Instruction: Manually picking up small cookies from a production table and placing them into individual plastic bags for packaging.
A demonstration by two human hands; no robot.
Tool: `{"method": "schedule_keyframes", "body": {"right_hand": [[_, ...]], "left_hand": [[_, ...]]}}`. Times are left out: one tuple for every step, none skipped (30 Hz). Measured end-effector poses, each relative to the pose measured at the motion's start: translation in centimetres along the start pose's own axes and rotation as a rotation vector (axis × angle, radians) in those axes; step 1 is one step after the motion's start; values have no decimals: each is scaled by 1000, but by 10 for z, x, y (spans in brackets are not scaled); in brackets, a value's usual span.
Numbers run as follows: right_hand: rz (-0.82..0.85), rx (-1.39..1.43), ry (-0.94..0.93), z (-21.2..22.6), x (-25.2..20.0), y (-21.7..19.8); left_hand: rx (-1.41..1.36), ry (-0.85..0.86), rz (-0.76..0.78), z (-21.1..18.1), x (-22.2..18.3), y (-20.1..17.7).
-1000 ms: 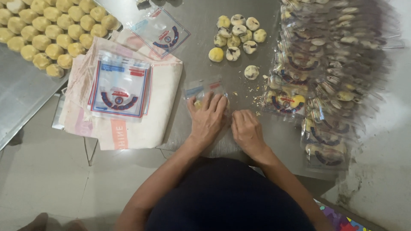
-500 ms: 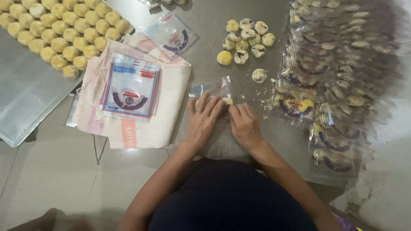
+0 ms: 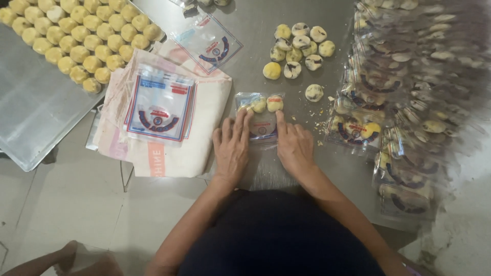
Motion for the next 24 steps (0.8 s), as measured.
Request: {"method": "schedule_keyframes", "body": {"right_hand": [[55,-16,17,-1,3,0],[50,-16,18,0,5,-5],[138,23,54,-2,6,-6],[226,63,89,-3,7,-8],[220,63,86,-5,10,-11],[216,2,60,-6,13,-14],[214,-57,31,-5,15,-17],[210,-54,24,-3,22,-7],[68,-78,-82,4,27,-3],[-76,-102,-187,10,31,2],[-79,-102,-189,11,37,11],[-215,-44,-235,15,41,14],[-355,18,-283,20,45,18],[-362,19,-288,19,48,17],[-368,39,-262,18,50,16],[-374,59,-236,17,53,16],[-374,63,-240,17,55,20],[-347,103,-220,15,57,25],[-318,141,-197,12,58,30],[-315,143,-198,12,62,32],[-286,190,-190,12,65,34],[-258,237,-182,11,67,36],[-257,236,-180,12,69,36],[-265,219,-185,12,70,35]], "left_hand": [[15,-41,20,1,0,5],[18,-38,17,2,0,7],[15,-45,36,2,-2,10],[13,-51,55,3,-3,13],[17,-53,50,4,-2,13],[-6,-28,54,5,-2,14],[-28,-7,61,6,-4,15],[-22,-12,58,8,-4,15],[-71,2,58,8,-4,16],[-121,16,57,8,-4,17],[-119,15,54,8,-5,19],[-149,-7,94,9,-6,22],[-175,-31,131,11,-7,25],[-168,-33,125,10,-8,23],[-239,-86,156,12,-9,23],[-310,-139,186,13,-10,23],[-307,-144,187,14,-12,27],[-402,-195,193,15,-15,32],[-499,-245,201,16,-18,38],[-499,-248,202,18,-22,47],[-547,-260,219,20,-26,57],[-595,-272,236,21,-31,67],[-596,-271,238,17,-27,60],[-583,-239,188,12,-22,51]]}}
Point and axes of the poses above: each hand's wrist, its own x-axis towards the middle knuckle, its own y-axis out of the palm, z = x × y, the point moved 4 cm from there along x, towards the middle knuckle, and after that the axes turned 12 degrees about -x, right-handed, at the moved point
